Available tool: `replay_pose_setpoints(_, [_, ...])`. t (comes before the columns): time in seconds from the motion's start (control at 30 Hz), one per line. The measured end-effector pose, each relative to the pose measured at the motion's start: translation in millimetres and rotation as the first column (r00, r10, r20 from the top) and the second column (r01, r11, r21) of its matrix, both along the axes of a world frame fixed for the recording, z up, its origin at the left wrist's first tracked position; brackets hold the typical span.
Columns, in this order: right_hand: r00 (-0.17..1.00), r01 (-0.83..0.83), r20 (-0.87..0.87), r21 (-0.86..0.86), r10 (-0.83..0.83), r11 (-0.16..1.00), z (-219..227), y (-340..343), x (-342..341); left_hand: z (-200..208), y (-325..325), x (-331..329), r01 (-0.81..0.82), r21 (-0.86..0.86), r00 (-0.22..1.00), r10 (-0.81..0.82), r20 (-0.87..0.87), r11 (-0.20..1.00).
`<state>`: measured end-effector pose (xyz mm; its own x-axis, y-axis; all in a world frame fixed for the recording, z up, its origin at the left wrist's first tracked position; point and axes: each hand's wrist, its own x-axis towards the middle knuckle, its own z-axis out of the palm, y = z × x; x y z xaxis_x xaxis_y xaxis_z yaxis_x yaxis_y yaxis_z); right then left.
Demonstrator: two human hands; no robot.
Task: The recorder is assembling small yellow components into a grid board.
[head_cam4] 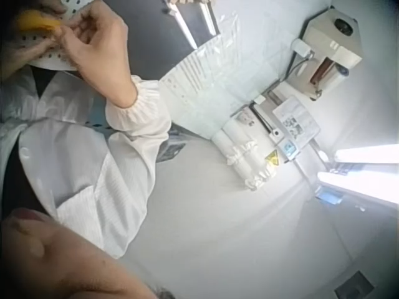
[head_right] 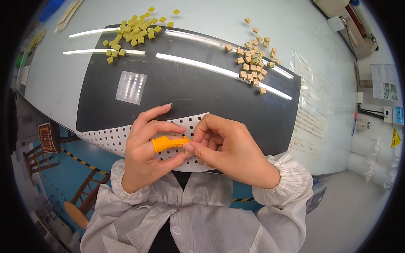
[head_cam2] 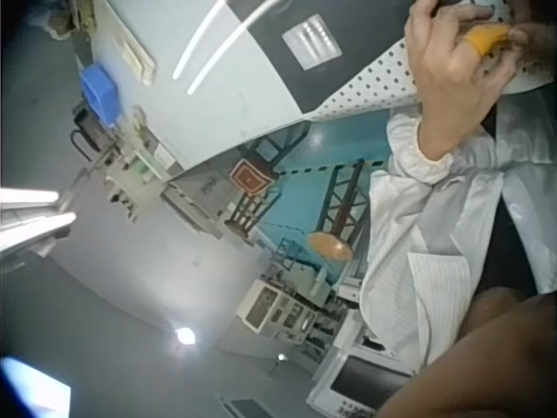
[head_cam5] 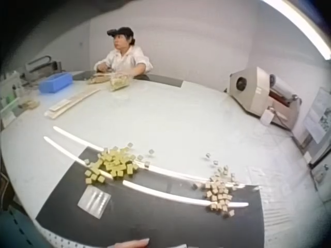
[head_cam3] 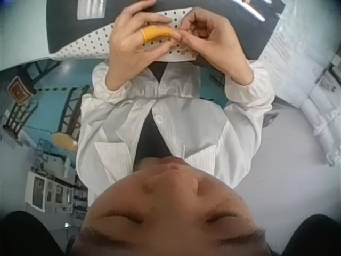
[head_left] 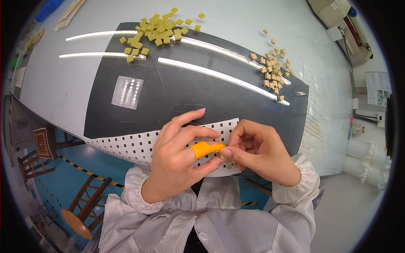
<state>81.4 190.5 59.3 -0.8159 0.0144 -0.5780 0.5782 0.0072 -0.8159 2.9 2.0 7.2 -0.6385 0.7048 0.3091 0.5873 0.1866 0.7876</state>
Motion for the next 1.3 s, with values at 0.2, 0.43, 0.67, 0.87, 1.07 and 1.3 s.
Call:
replay_pose_setpoints(0.2, [0.961, -0.122, -0.228, 0.15, 0.154, 0.981, -2.4, 7.7, 1.2, -0.4, 1.5, 0.2, 0.003, 0.014, 1.0, -0.003, 0.0, 1.0])
replay_pose_setpoints(0.43, [0.957, -0.142, -0.223, 0.191, 0.183, 0.971, -2.5, 9.3, 2.3, -1.9, 0.9, 0.7, 0.004, -0.001, 1.0, -0.005, -0.029, 1.0])
replay_pose_setpoints(0.67, [0.98, -0.092, -0.152, 0.223, 0.128, 0.971, 1.4, 3.5, -1.3, 0.2, 1.3, 0.7, 0.0, -0.003, 1.0, 0.0, -0.028, 1.0])
replay_pose_setpoints(0.87, [0.982, -0.038, -0.169, 0.262, 0.085, 0.964, 1.5, 1.0, 3.5, -1.4, 0.1, 1.1, -0.001, 0.015, 1.0, 0.001, -0.016, 1.0])
replay_pose_setpoints(1.07, [0.928, 0.162, -0.357, 0.642, 0.106, 0.749, -11.3, 5.7, 19.3, -0.8, -1.1, 0.3, 0.023, 0.01, 1.0, -0.023, -0.002, 1.0])
replay_pose_setpoints(1.3, [0.895, 0.196, -0.408, 0.722, 0.18, 0.664, -14.0, -5.0, 23.3, -0.9, -1.1, 0.1, 0.017, 0.003, 1.0, -0.017, 0.0, 1.0])
